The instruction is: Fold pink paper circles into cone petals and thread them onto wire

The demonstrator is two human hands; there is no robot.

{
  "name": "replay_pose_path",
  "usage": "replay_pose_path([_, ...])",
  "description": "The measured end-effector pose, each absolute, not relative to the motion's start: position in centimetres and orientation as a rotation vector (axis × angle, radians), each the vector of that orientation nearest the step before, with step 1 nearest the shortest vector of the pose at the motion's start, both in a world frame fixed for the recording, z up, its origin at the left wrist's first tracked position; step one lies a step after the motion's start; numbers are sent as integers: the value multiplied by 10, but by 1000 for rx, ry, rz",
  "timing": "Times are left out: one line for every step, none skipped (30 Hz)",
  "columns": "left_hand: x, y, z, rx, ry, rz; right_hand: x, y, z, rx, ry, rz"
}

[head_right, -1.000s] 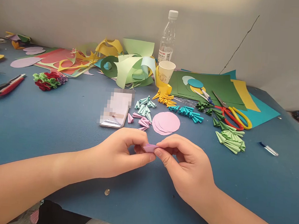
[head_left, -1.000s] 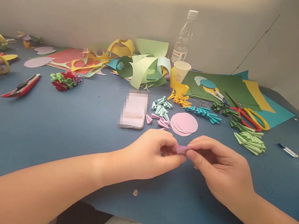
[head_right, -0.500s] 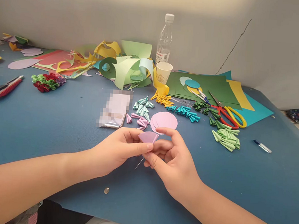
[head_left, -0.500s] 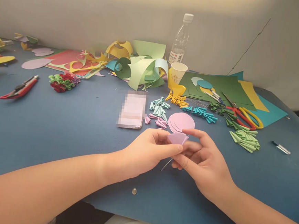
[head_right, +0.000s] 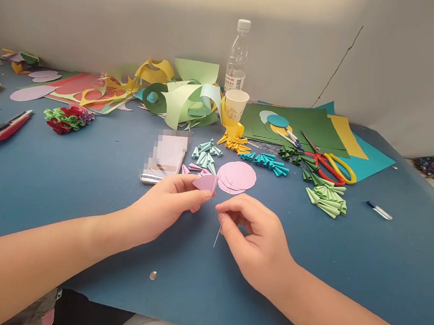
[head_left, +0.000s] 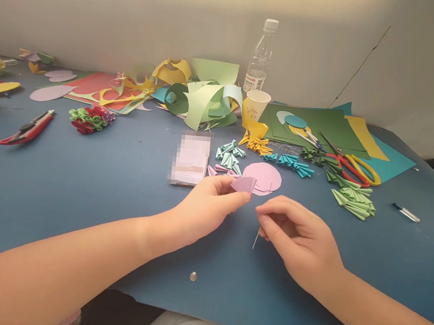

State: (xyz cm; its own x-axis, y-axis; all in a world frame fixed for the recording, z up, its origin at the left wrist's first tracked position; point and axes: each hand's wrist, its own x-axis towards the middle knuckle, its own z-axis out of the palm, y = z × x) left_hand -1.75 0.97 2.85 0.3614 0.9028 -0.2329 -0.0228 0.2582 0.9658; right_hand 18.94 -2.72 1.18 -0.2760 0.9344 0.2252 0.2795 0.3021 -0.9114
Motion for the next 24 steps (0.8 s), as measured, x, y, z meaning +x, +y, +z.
replay_pose_path([-17, 8, 28, 1162, 998, 751, 190, -24, 12, -1115, -1751, 939])
replay_pose_path([-16, 7, 28, 1189, 987, 715, 191, -21, 12, -1126, -1778, 893])
replay_pose_path([-15, 6, 28, 1205, 974, 692, 191, -20, 12, -1133, -1800, 852])
replay_pose_path([-15, 5, 27, 1218, 963, 677, 191, -18, 13, -1136, -1825, 816])
replay_pose_path([-14, 5, 27, 1230, 956, 669, 190, -18, 13, -1140, -1847, 780])
replay_pose_path([-14, 5, 27, 1242, 956, 664, 190, -18, 13, -1146, -1859, 747])
replay_pose_path([-14, 6, 27, 1256, 961, 657, 190, -18, 13, -1153, -1863, 720])
replay_pose_path([-14, 6, 27, 1273, 967, 647, 190, -19, 14, -1161, -1865, 700])
replay_pose_path([-14, 7, 27, 1293, 972, 636, 190, -19, 14, -1169, -1867, 686])
replay_pose_path([-14, 7, 27, 1316, 979, 627, 189, -19, 14, -1176, -1871, 680])
replay_pose_path([-14, 7, 27, 1342, 985, 620, 189, -19, 14, -1178, -1877, 675])
replay_pose_path([-14, 7, 27, 1373, 988, 617, 189, -18, 15, -1179, -1884, 671])
replay_pose_path([-14, 7, 26, 1409, 990, 617, 189, -18, 14, -1181, -1892, 666])
replay_pose_path([-15, 6, 26, 1447, 989, 619, 189, -17, 14, -1184, -1899, 659])
replay_pose_path([-15, 6, 25, 1486, 988, 621, 189, -16, 14, -1188, -1906, 651])
replay_pose_path([-15, 6, 25, 1523, 989, 623, 189, -16, 13, -1190, -1914, 641])
replay_pose_path([-15, 6, 25, 1555, 991, 621, 189, -15, 13, -1189, -1926, 631])
replay_pose_path([-15, 6, 25, 1582, 993, 616, 190, -14, 12, -1185, -1941, 624])
replay_pose_path([-15, 6, 25, 1603, 994, 609, 190, -14, 11, -1176, -1960, 620])
replay_pose_path([-15, 7, 25, 1623, 993, 601, 190, -13, 11, -1168, -1979, 619])
replay_pose_path([-15, 7, 26, 1647, 993, 591, 190, -13, 11, -1161, -1995, 623])
replay_pose_path([-15, 8, 26, 1677, 996, 583, 191, -13, 10, -1156, -2006, 626])
replay_pose_path([-15, 8, 26, 1714, 1004, 579, 191, -13, 10, -1154, -2014, 629])
replay_pose_path([-15, 9, 26, 1760, 1016, 575, 191, -13, 11, -1156, -2018, 631])
